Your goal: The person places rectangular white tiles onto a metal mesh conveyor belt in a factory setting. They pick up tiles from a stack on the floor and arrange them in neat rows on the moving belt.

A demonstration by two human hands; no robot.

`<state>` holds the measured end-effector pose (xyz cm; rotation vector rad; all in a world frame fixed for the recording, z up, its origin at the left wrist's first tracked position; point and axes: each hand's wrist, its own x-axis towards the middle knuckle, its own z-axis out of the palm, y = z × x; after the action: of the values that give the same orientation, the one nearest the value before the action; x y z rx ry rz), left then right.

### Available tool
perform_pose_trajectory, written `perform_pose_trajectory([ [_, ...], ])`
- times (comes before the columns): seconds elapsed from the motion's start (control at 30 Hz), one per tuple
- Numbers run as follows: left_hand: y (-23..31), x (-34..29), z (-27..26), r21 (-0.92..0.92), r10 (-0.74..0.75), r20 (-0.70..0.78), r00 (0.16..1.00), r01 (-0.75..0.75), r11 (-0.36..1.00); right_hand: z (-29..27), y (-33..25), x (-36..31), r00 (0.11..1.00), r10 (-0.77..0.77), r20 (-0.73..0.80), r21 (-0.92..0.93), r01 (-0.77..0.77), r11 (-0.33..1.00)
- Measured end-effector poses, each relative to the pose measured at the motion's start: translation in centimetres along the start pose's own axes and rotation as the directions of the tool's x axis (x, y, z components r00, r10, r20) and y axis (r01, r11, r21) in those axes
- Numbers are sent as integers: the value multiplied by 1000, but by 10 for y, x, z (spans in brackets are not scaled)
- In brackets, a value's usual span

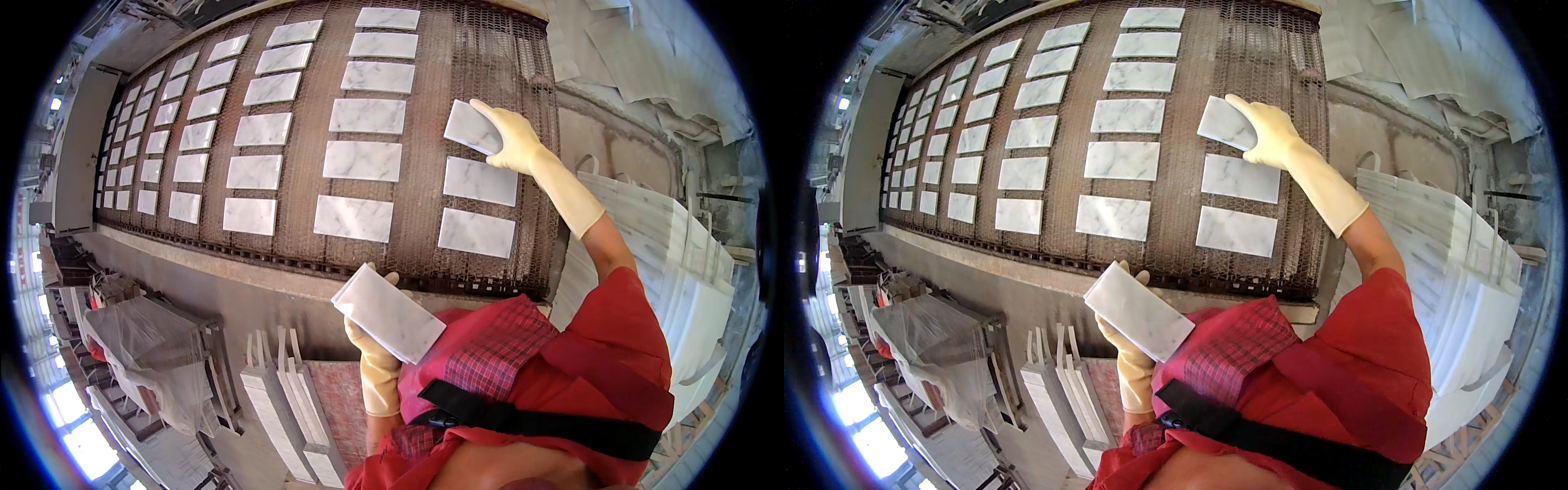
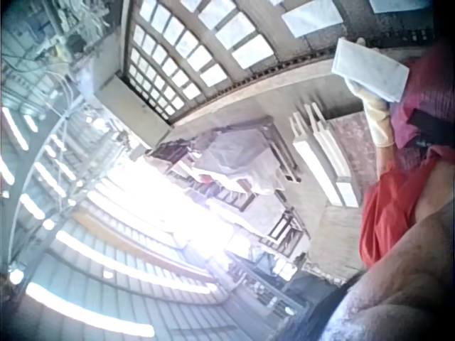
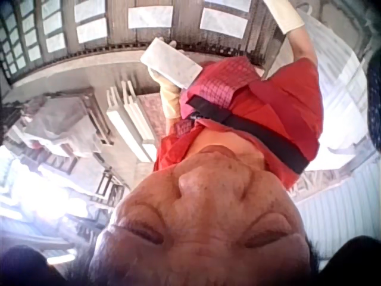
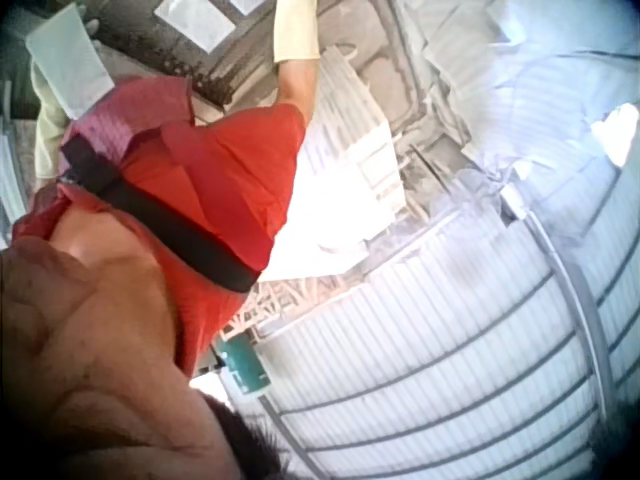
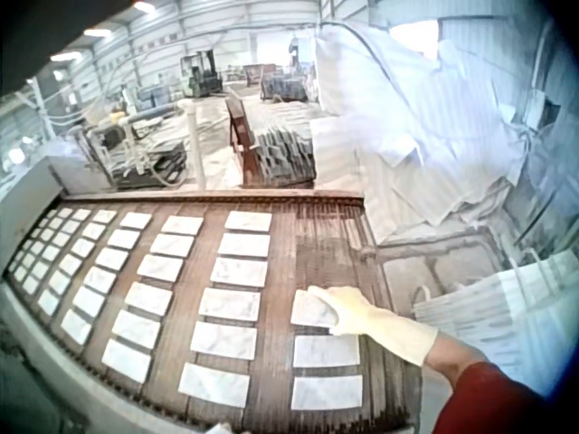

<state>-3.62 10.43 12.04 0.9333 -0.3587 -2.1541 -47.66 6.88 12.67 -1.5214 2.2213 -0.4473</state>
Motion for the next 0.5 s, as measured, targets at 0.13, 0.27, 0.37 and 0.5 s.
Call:
perform_pose_trajectory([
  [0.13,-8,1,16,-9,8,-69,998,-9,1000,16,36,29,988,-40,146,-269,78,960],
  [0.27,-16,3,24,-148,29,-63,998,-38,988,26,44,32,982,-45,181,-258,91,962],
  [0.37,-19,6,27,-170,44,-40,998,-50,984,23,50,34,984,-67,163,-183,97,978],
  [0.5,-25,9,22,-159,61,-28,998,-64,985,11,65,42,987,-140,76,-76,145,986],
])
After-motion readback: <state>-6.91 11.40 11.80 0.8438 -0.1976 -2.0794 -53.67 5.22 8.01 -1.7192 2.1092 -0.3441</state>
